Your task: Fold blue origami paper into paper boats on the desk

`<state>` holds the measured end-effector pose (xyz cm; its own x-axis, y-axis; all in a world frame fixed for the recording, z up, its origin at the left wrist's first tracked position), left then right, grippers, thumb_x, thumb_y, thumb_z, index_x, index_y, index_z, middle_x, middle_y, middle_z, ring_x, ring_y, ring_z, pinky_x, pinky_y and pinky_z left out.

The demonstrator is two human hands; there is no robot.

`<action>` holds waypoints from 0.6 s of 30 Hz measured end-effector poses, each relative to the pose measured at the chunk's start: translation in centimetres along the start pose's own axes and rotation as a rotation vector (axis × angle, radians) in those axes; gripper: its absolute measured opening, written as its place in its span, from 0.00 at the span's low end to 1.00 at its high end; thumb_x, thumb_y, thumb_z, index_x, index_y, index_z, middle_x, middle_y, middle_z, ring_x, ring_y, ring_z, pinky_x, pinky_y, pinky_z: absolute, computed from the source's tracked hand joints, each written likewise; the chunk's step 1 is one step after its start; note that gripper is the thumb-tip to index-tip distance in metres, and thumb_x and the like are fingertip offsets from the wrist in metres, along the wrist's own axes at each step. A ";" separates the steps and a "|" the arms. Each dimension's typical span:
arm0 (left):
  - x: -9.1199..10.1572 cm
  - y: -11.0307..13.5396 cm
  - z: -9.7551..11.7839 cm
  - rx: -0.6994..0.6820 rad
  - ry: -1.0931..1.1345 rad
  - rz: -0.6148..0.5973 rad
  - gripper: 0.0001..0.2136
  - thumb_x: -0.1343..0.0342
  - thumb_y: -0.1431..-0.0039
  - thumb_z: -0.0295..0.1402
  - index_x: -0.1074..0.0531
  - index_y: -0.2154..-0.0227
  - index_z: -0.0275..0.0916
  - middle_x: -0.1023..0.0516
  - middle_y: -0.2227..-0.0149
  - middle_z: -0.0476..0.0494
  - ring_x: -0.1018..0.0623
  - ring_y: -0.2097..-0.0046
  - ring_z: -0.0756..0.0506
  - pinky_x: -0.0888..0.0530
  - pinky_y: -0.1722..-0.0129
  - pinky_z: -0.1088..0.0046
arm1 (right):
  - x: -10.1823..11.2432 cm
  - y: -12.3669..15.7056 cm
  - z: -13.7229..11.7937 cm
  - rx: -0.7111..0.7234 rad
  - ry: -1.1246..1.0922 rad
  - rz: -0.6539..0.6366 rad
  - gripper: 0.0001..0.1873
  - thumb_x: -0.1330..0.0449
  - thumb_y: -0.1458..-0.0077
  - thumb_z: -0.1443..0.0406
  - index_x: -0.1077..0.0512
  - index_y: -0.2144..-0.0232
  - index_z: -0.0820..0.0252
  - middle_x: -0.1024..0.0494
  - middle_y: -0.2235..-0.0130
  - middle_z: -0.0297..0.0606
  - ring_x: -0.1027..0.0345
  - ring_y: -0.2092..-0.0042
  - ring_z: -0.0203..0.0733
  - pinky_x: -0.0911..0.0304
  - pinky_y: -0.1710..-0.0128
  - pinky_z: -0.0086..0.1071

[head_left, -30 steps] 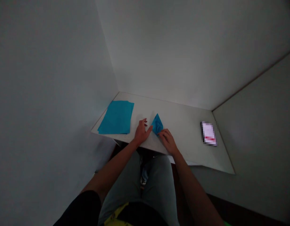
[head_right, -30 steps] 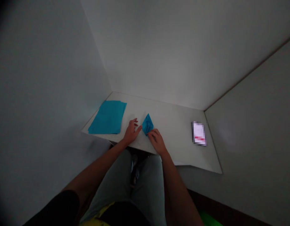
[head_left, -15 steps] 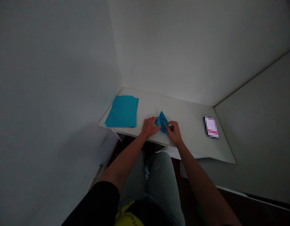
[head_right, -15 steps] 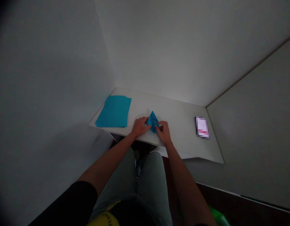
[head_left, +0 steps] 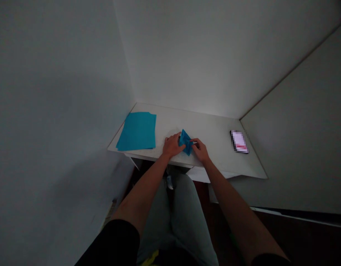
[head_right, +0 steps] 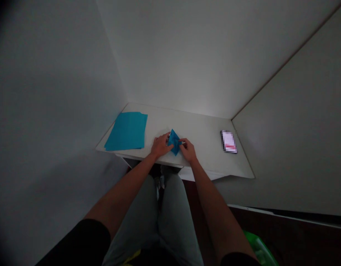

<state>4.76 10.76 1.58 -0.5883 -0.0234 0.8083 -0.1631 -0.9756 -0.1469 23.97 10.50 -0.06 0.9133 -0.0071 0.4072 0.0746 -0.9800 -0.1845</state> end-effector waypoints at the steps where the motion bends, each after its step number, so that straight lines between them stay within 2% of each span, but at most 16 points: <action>1: 0.0 0.0 0.0 -0.002 0.010 0.008 0.34 0.37 0.34 0.41 0.36 0.27 0.43 0.21 0.35 0.35 0.23 0.35 0.32 0.34 0.32 0.50 | 0.0 0.0 0.0 -0.009 0.001 0.000 0.15 0.39 0.47 0.56 0.23 0.59 0.54 0.26 0.74 0.31 0.33 0.71 0.44 0.35 0.69 0.36; 6: 0.0 -0.1 0.0 -0.017 0.029 0.032 0.28 0.37 0.32 0.40 0.30 0.31 0.43 0.20 0.36 0.34 0.22 0.36 0.31 0.33 0.34 0.48 | 0.0 0.0 -0.1 -0.003 -0.020 0.018 0.12 0.38 0.47 0.54 0.24 0.64 0.53 0.23 0.72 0.32 0.32 0.71 0.43 0.36 0.69 0.35; 11: 0.1 -0.1 0.0 -0.011 0.005 0.045 0.22 0.40 0.29 0.38 0.26 0.35 0.45 0.18 0.39 0.37 0.21 0.38 0.34 0.31 0.35 0.51 | -0.3 -0.1 0.5 0.001 -0.003 -0.006 0.13 0.38 0.48 0.57 0.21 0.62 0.54 0.21 0.71 0.33 0.31 0.71 0.42 0.36 0.68 0.35; 14: 0.2 0.0 0.3 -0.032 0.000 0.026 0.16 0.42 0.27 0.38 0.20 0.40 0.46 0.17 0.41 0.39 0.21 0.39 0.35 0.31 0.35 0.53 | -0.4 -0.3 0.7 0.025 0.025 -0.007 0.15 0.38 0.44 0.53 0.20 0.62 0.54 0.19 0.68 0.36 0.29 0.67 0.44 0.33 0.63 0.38; 18: 0.3 0.1 0.6 -0.065 0.019 0.016 0.14 0.40 0.27 0.42 0.16 0.45 0.49 0.16 0.43 0.43 0.20 0.40 0.37 0.31 0.35 0.53 | -0.4 -0.7 0.7 0.087 0.054 0.028 0.23 0.41 0.36 0.44 0.20 0.65 0.54 0.19 0.63 0.40 0.27 0.61 0.47 0.31 0.56 0.41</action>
<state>5.04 10.52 2.18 -0.6065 -0.0343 0.7944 -0.2041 -0.9589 -0.1973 23.81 11.29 -0.69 0.8930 -0.0469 0.4477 0.0864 -0.9582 -0.2727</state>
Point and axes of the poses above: each hand's wrist, its own y-axis away from the middle knuckle, its own x-axis out of the back of the hand, z = x × y, the point moved 7 cm from there along -y, towards the middle knuckle
